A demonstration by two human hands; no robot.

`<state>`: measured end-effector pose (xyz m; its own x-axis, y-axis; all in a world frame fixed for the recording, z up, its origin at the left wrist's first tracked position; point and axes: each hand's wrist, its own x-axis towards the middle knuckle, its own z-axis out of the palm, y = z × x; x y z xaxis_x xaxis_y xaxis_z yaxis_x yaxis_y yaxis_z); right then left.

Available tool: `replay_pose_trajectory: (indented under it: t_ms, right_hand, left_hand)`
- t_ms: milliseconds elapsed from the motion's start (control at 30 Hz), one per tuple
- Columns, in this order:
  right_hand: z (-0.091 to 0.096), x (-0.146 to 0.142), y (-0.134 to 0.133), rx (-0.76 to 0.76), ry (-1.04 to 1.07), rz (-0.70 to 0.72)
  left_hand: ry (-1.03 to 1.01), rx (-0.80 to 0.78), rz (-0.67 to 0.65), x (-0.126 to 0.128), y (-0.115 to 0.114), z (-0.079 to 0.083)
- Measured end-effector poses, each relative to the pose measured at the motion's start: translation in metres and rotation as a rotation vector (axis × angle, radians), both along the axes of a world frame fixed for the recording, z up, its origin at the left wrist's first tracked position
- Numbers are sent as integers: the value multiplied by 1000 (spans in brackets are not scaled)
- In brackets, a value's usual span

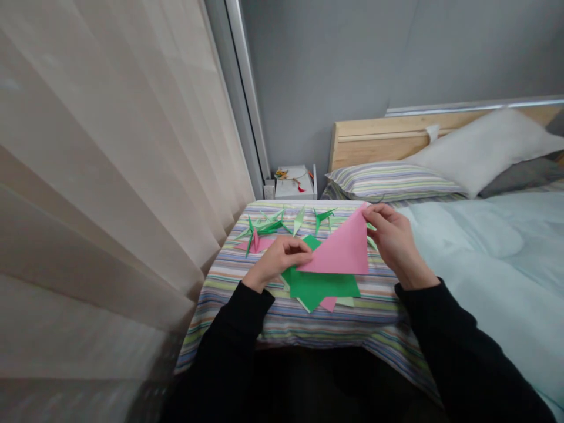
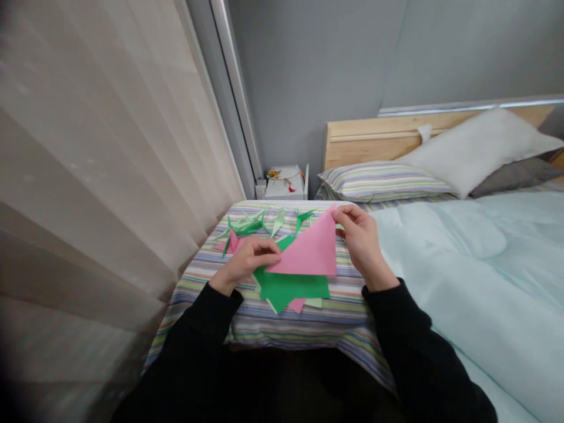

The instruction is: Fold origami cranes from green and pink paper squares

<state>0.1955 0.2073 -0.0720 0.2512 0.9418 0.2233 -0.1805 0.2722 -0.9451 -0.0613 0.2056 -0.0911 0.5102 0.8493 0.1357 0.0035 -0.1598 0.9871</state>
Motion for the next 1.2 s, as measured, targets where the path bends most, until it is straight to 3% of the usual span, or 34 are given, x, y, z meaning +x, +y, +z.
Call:
replay_pose_trajectory:
  t_ms: [67, 167, 233, 333, 467, 533, 700, 833, 1200]
  right_hand:
    - [11, -8, 10, 11, -57, 120]
    - [20, -25, 26, 58, -195, 285]
    - [20, -37, 37, 106, -264, 344]
    - [10, -50, 52, 160, -305, 397]
    - [-7, -56, 60, 138, -383, 392]
    - [-13, -56, 61, 134, -371, 368]
    - [-15, -59, 55, 139, -291, 331]
    - [-14, -59, 51, 151, -302, 308]
    - [-11, -58, 46, 161, -328, 207]
  left_hand:
    - [103, 23, -110, -2, 2, 15]
    - [132, 97, -82, 5, 13, 33]
    - [171, 150, -43, 12, 25, 36]
    - [152, 189, 61, 18, 44, 25]
    - [-138, 219, 399, 11, 59, 3]
    - [-219, 198, 478, 5, 61, -3]
    - [-268, 8, 346, 1, 58, -8]
    - [-190, -23, 257, 3, 57, -14]
    - [-124, -51, 237, 5, 48, -13]
